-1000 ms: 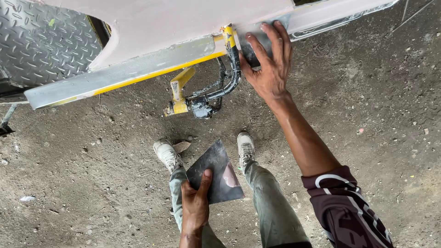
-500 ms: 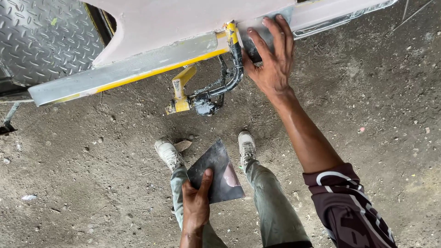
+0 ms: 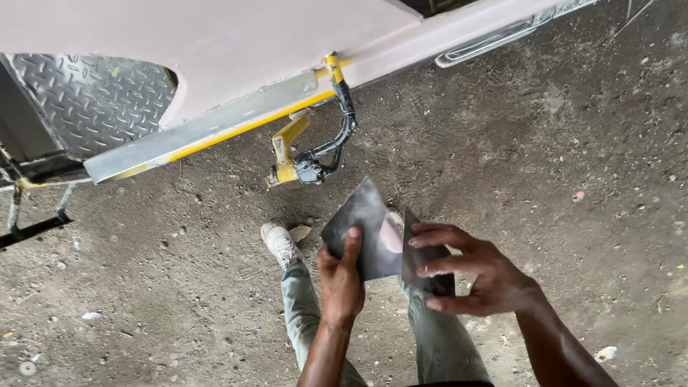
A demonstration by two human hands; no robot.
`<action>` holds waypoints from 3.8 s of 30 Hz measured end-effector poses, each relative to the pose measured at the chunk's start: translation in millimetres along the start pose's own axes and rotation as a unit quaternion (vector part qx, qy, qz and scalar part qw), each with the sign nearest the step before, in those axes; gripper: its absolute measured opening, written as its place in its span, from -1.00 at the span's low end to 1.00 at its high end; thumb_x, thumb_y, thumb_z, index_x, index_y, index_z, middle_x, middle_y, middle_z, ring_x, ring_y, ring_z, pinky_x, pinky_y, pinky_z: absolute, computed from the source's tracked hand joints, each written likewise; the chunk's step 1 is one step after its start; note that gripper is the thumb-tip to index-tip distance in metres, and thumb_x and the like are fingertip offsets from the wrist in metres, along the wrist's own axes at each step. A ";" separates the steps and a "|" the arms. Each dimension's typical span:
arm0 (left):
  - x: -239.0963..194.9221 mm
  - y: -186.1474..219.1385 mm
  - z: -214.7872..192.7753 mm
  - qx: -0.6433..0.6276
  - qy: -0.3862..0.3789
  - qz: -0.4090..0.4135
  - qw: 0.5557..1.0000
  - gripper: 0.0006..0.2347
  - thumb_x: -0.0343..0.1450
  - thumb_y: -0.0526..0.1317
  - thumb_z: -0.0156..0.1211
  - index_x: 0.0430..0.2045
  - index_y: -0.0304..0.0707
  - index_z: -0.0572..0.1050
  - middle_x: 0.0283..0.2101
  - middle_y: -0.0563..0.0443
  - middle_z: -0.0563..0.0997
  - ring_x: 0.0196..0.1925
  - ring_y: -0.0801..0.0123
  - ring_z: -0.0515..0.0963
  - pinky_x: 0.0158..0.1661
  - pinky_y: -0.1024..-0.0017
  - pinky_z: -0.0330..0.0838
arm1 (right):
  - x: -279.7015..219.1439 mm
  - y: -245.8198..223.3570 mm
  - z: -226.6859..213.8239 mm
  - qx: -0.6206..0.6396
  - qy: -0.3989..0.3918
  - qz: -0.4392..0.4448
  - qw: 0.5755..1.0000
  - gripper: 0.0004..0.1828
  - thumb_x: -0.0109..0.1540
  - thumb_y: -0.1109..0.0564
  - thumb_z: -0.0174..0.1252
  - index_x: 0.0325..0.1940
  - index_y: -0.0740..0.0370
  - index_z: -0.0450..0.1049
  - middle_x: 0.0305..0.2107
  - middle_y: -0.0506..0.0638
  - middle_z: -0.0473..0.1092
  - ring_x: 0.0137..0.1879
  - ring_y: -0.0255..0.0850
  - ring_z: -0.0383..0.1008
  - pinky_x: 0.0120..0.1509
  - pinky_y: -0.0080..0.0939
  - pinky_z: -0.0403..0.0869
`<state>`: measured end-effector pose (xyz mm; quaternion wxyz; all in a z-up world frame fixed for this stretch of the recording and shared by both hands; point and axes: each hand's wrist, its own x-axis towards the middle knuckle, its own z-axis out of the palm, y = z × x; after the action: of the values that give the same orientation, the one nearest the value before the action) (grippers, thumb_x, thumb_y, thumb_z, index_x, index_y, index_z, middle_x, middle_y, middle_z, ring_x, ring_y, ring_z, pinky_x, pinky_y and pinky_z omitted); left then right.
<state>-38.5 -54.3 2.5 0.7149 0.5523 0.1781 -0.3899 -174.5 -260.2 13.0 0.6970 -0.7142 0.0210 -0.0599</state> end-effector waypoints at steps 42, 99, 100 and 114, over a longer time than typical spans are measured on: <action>97.4 77.2 107.8 0.239 -0.159 -0.103 0.952 -0.76 0.42 -0.19 0.34 -0.15 -0.39 0.61 -0.23 0.03 0.70 -0.24 0.43 0.67 -0.18 0.42 0.60 | 4.8 77.2 -112.7 -0.317 0.022 -0.056 0.946 -0.46 0.05 0.01 0.41 0.10 0.06 0.48 0.26 0.04 0.23 0.47 0.00 0.17 0.58 0.27 0.19; 96.7 56.8 17.2 0.263 -0.014 -0.149 0.953 -0.76 0.42 -0.19 0.25 -0.23 -0.47 0.59 -0.34 -0.09 0.71 -0.39 0.36 0.71 -0.34 0.34 0.68 | 149.0 296.3 -74.8 -0.384 0.370 -0.062 0.844 -0.35 0.28 -0.15 0.51 0.37 0.04 0.45 0.46 0.09 0.08 0.61 0.09 0.04 0.67 0.39 0.20; 97.0 57.2 17.4 0.262 -0.015 -0.146 0.954 -0.76 0.42 -0.19 0.25 -0.23 -0.47 0.59 -0.34 -0.09 0.71 -0.39 0.36 0.71 -0.34 0.34 0.68 | 149.9 294.4 -76.1 -0.385 0.369 -0.065 0.843 -0.35 0.28 -0.15 0.51 0.37 0.04 0.45 0.46 0.09 0.08 0.61 0.09 0.04 0.67 0.39 0.20; 103.5 48.3 14.3 0.253 -0.045 -0.153 0.954 -0.77 0.46 -0.20 0.25 -0.22 -0.50 0.60 -0.32 -0.12 0.71 -0.38 0.35 0.71 -0.34 0.33 0.67 | 122.2 298.1 -101.7 -0.398 0.387 -0.079 0.828 -0.40 0.31 -0.15 0.51 0.32 0.12 0.51 0.46 0.09 0.10 0.63 0.08 0.07 0.70 0.32 0.25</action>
<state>60.9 -100.8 -32.2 0.4907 0.6634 0.1232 -0.5513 -49.0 -383.2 -275.5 0.2804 -0.8471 0.2543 -0.3730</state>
